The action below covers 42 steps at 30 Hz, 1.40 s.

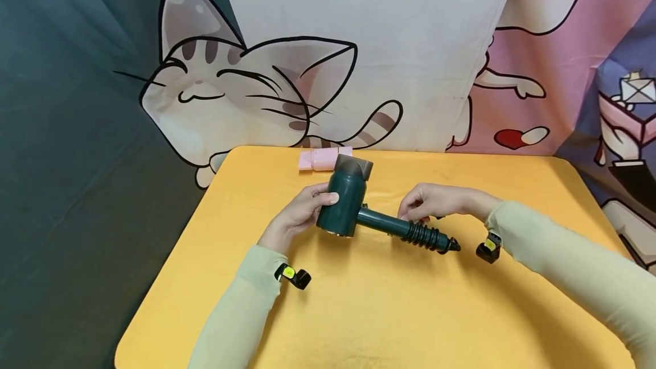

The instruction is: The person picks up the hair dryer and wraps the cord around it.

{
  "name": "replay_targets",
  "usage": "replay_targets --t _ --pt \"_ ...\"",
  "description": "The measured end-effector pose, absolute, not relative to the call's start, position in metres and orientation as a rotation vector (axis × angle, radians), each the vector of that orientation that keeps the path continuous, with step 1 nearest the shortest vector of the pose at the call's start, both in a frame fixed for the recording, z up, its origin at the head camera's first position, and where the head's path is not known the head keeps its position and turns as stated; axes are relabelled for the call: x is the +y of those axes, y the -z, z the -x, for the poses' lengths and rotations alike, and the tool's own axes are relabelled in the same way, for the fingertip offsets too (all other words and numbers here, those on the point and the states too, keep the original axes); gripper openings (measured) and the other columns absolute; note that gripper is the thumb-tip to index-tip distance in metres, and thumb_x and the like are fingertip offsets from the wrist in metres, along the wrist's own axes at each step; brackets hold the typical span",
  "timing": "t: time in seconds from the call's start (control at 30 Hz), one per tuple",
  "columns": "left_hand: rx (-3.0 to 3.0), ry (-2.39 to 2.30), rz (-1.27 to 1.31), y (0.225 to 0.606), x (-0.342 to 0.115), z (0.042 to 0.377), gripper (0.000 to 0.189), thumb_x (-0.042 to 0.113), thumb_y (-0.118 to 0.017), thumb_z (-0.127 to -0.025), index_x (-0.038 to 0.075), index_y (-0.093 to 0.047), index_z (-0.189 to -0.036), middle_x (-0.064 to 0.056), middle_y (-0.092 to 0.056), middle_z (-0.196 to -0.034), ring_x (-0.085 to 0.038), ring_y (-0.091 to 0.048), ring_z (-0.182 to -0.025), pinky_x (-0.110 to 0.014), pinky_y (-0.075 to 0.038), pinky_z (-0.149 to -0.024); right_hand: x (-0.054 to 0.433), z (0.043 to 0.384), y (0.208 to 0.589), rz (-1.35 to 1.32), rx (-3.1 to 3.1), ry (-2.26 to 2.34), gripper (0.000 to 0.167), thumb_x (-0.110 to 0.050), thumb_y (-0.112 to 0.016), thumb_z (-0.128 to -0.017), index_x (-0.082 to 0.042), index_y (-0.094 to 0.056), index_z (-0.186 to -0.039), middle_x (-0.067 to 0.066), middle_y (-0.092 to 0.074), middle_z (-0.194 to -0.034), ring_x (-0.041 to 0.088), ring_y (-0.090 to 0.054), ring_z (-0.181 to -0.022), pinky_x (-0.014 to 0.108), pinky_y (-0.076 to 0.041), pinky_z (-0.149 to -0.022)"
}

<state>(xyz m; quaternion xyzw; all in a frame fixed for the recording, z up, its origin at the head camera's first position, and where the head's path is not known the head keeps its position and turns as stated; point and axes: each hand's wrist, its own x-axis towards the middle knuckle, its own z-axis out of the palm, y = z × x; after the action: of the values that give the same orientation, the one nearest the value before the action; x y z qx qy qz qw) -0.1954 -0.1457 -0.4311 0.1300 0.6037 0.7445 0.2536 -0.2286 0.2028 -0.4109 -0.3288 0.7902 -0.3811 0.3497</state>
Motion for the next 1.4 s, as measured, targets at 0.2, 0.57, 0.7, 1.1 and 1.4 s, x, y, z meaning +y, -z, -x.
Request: replay_targets --t 0.2,0.57,0.7,1.1,1.4 --pt "1.726 -1.96 -0.3 0.434 -0.148 0.198 0.063 0.019 -0.064 -0.098 -0.01 -0.05 -0.151 -0.016 -0.074 -0.12 -0.02 -0.073 -0.095 -0.037 -0.064 -0.088 0.191 0.228 0.404 0.845 2.031 0.911 0.017 -0.014 -0.065 -0.107 -0.011 -0.079 -0.097 0.014 -0.067 -0.083 0.015 -0.056 -0.067 0.029 -0.052 -0.064" --pt "1.788 -1.884 -0.256 0.434 -0.145 0.201 0.062 0.017 -0.062 -0.1 -0.006 -0.048 -0.155 -0.028 -0.067 -0.134 -0.022 -0.072 -0.097 -0.042 -0.064 -0.092 0.177 0.215 0.387 0.889 2.074 0.726 0.023 -0.032 -0.069 -0.105 -0.013 -0.073 -0.092 -0.002 -0.06 -0.081 0.011 -0.052 -0.07 0.028 -0.05 -0.067" --pt "1.788 -1.874 -0.263 0.435 -0.144 0.202 0.062 0.019 -0.061 -0.101 -0.006 -0.048 -0.156 -0.028 -0.067 -0.136 -0.022 -0.071 -0.098 -0.042 -0.063 -0.093 0.178 0.208 0.386 0.942 2.118 0.702 0.018 -0.032 -0.076 -0.101 -0.014 -0.075 -0.1 -0.006 -0.061 -0.084 0.009 -0.052 -0.072 0.026 -0.046 -0.069" --pt "1.78 -1.839 -0.263 0.441 -0.139 0.205 0.059 0.017 -0.063 -0.099 -0.008 -0.052 -0.152 -0.026 -0.069 -0.131 -0.021 -0.071 -0.097 -0.037 -0.063 -0.091 0.185 0.189 0.401 0.919 2.126 0.792 0.021 -0.033 -0.078 -0.099 -0.014 -0.069 -0.103 -0.005 -0.063 -0.09 0.012 -0.055 -0.08 0.027 -0.045 -0.073" --pt "1.808 -1.741 -0.251 0.442 -0.136 0.213 0.057 0.02 -0.062 -0.102 -0.005 -0.053 -0.152 -0.022 -0.069 -0.131 -0.022 -0.07 -0.101 -0.035 -0.061 -0.091 0.193 0.175 0.428 0.788 1.991 1.066 0.035 -0.018 -0.085 -0.092 0.0 -0.065 -0.116 0.004 -0.072 -0.098 0.015 -0.061 -0.085 0.023 -0.052 -0.076"
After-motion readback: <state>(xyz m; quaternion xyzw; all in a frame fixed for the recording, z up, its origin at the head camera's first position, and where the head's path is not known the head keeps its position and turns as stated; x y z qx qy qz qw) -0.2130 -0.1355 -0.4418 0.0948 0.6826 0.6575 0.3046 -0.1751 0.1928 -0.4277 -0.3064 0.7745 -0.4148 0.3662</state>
